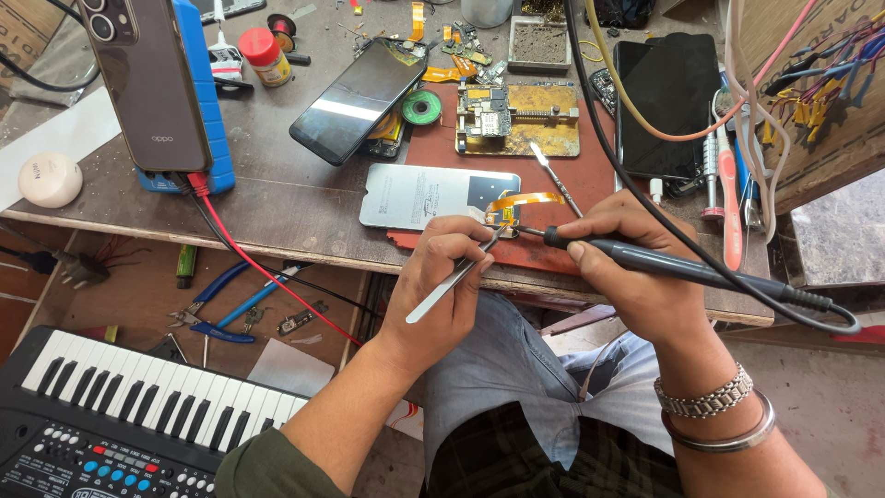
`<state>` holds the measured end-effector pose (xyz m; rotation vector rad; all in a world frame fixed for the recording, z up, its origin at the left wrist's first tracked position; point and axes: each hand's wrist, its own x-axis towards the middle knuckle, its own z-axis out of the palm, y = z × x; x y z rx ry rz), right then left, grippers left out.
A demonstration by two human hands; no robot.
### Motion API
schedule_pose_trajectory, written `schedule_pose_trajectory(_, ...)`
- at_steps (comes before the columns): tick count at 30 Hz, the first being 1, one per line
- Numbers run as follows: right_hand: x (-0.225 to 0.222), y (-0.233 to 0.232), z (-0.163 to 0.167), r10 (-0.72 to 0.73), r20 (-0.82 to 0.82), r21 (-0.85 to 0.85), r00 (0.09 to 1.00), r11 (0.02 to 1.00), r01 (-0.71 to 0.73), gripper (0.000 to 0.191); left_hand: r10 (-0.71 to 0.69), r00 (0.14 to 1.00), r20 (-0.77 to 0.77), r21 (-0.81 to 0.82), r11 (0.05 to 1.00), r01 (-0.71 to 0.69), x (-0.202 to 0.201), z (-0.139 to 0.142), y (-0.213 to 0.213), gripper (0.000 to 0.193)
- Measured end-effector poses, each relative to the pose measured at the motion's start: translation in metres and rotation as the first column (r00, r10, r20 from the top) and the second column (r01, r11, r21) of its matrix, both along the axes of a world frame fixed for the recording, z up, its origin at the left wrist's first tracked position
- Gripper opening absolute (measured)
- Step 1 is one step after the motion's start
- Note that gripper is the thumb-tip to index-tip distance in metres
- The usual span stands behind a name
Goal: The person solders a flex cable connector onto a phone display assembly on a repair bench, holding the part with tweezers while applying a soldering iron. They then peel the protective film off a replacement phone screen and set the screen on the bench.
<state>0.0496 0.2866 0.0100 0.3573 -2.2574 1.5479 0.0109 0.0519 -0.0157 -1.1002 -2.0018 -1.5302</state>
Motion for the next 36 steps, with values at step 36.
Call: schedule_pose_trajectory(36,0.011,-0.007,0.003,-0.112,-0.222,0.316,0.969,0.932,0.180,0.019,-0.022,1.000,-0.010,0.019,1.000,0.022,-0.002,-0.002,-0.001,0.022)
